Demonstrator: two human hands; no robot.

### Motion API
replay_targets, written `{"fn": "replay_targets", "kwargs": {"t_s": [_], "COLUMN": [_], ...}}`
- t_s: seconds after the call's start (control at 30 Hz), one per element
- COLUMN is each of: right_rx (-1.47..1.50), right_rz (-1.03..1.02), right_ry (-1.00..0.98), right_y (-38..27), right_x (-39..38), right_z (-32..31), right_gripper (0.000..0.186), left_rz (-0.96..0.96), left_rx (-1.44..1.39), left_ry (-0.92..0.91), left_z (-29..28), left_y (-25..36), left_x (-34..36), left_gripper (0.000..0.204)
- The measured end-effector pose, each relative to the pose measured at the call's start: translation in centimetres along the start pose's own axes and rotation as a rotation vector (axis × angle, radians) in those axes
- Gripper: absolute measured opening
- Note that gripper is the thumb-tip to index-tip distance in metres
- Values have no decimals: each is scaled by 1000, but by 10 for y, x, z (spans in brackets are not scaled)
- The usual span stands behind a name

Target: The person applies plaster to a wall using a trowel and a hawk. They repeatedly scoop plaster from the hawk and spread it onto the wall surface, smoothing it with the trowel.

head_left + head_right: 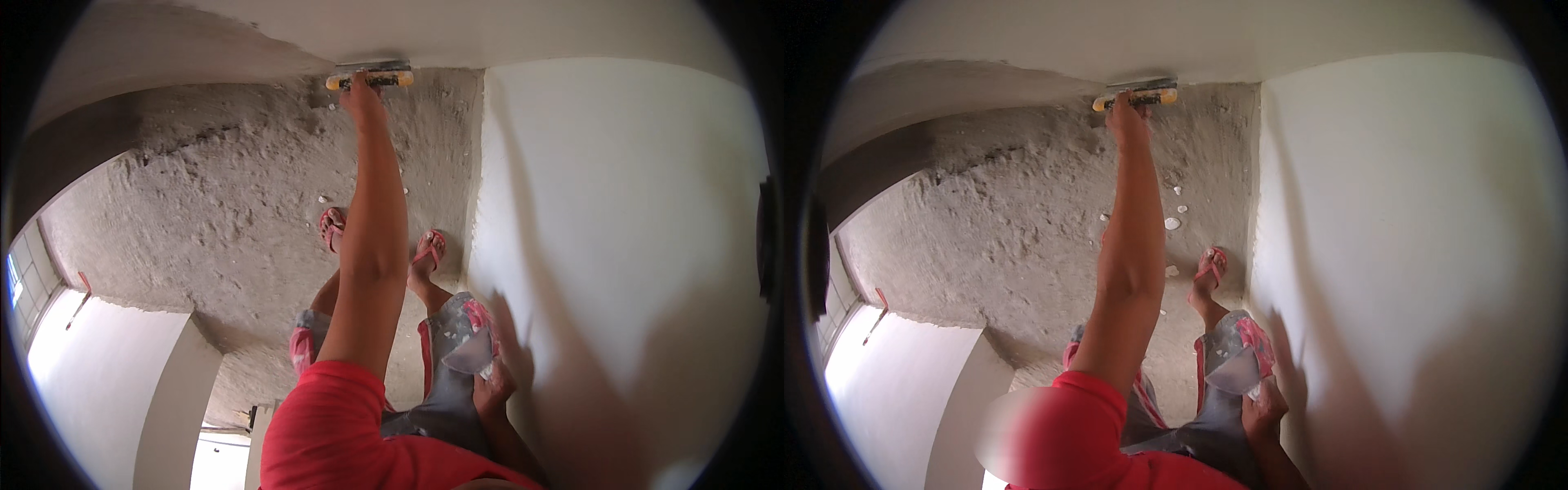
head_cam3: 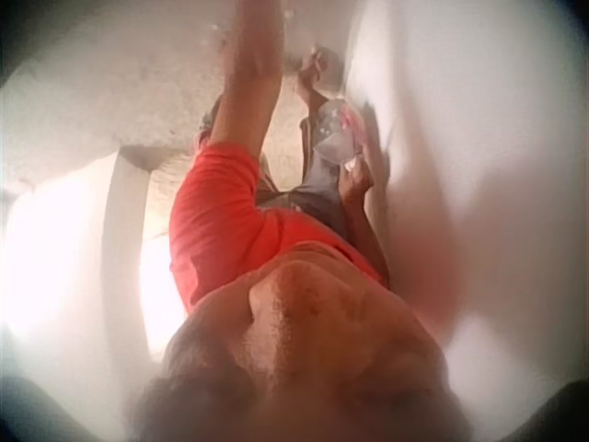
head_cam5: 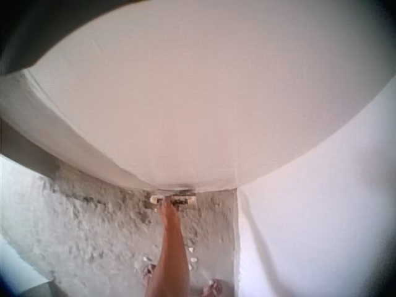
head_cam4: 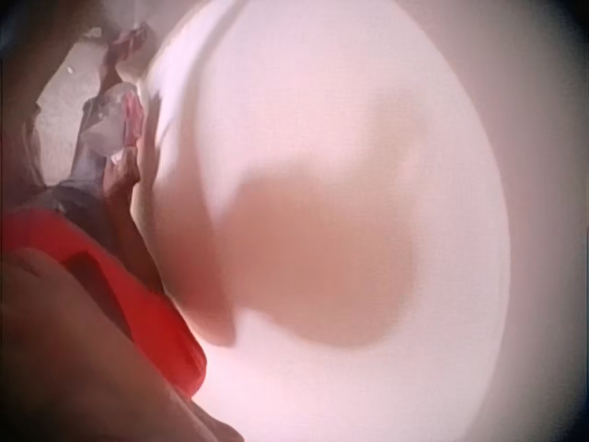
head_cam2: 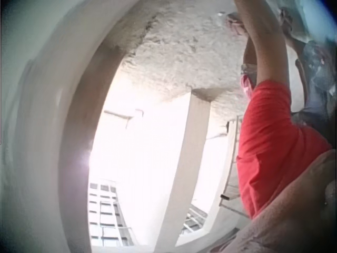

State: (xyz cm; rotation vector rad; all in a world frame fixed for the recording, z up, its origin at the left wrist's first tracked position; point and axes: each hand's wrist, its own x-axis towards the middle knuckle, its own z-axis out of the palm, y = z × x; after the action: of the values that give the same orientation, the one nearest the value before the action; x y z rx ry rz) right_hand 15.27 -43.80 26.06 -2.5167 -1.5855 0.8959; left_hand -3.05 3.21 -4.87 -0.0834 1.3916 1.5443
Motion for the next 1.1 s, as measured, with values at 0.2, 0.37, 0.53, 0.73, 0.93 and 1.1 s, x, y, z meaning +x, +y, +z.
{"fn": "replay_targets", "kwargs": {"t_s": [0.2,0.37,0.53,0.73,0.93,1.1], "right_rx": [-39,-74,-84,-157,-153,-137], "right_rz": [-102,-100,-247,-105,-147,-123], "right_ry": [-33,-174,-49,-202,-44,-30], "right_y": [-6,8,19,8,0,-5], "right_x": [-6,-5,8,19,10,4], "right_z": [-17,-18,-4,-10,-15,-4], "right_gripper": [33,55,60,54,44,31], "left_rz": [18,29,211,363,13,-138], "left_rx": [-15,68,89,54,45,177], "left_ry": [-7,-22,-211,-237,-21,-25], "left_z": [49,101,150,129,-10,-83], "left_y": [113,251,378,441,260,58], "left_x": [-103,-218,-335,-423,-292,-128], "left_gripper": [16,19,19,25,38,21]}}
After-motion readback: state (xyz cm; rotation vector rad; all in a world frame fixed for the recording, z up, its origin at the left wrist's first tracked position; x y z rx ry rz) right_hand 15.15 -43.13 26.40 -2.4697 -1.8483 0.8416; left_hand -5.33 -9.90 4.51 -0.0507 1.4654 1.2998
